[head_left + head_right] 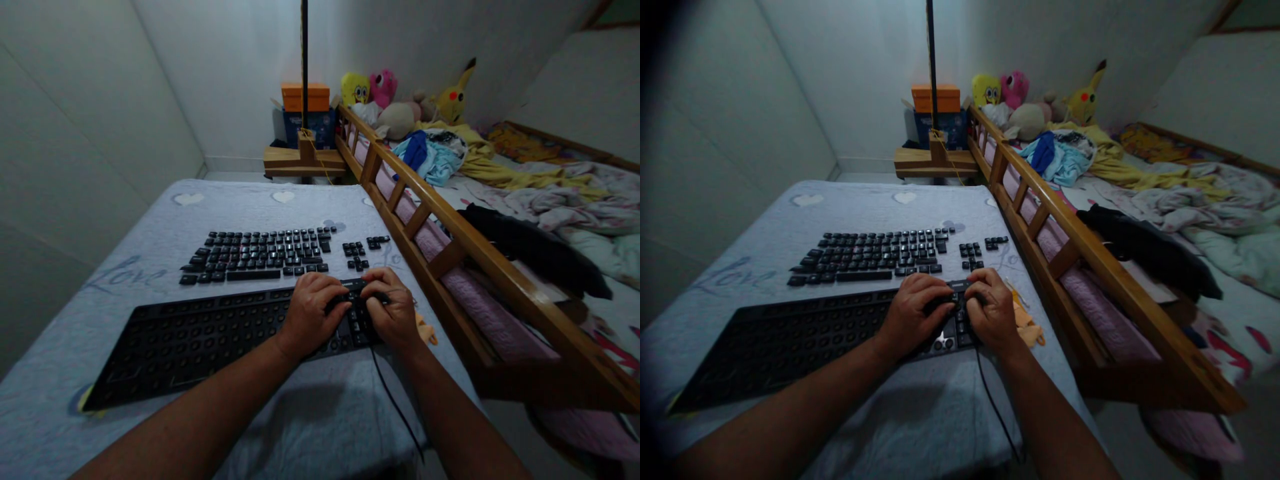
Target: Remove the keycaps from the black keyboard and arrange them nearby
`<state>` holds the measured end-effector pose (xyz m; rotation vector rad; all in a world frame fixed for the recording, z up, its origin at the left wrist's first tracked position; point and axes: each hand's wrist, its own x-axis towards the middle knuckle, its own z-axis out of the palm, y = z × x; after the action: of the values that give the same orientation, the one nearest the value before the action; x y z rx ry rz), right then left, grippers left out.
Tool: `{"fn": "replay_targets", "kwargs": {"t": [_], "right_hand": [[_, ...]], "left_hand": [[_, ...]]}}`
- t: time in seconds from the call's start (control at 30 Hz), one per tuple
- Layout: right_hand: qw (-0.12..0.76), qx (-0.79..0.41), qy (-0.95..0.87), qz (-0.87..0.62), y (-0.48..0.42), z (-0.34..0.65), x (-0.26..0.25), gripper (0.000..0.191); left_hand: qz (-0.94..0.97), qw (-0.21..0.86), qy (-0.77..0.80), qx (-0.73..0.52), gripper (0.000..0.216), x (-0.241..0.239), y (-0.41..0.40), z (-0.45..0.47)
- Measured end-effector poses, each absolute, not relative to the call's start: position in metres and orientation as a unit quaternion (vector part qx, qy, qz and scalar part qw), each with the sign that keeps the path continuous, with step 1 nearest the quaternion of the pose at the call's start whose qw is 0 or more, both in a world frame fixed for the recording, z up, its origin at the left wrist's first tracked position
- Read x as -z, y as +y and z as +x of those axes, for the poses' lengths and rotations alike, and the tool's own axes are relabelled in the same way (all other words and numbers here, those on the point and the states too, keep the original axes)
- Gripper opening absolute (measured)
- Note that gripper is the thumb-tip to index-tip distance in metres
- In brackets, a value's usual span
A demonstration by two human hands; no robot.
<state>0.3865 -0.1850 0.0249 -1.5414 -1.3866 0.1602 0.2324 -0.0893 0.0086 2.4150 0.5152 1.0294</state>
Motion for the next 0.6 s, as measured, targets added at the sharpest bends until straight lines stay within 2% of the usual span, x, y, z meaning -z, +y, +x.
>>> {"fn": "replay_targets", "kwargs": {"t": [0.6], "right_hand": [[0.5,-0.085,-0.582,-0.635,-0.1868,0.3885,-0.027,0.022]], "left_hand": [[0.875,0.234,0.179,-0.383,0.012,-0.008,-0.0886,0.2326]]}}
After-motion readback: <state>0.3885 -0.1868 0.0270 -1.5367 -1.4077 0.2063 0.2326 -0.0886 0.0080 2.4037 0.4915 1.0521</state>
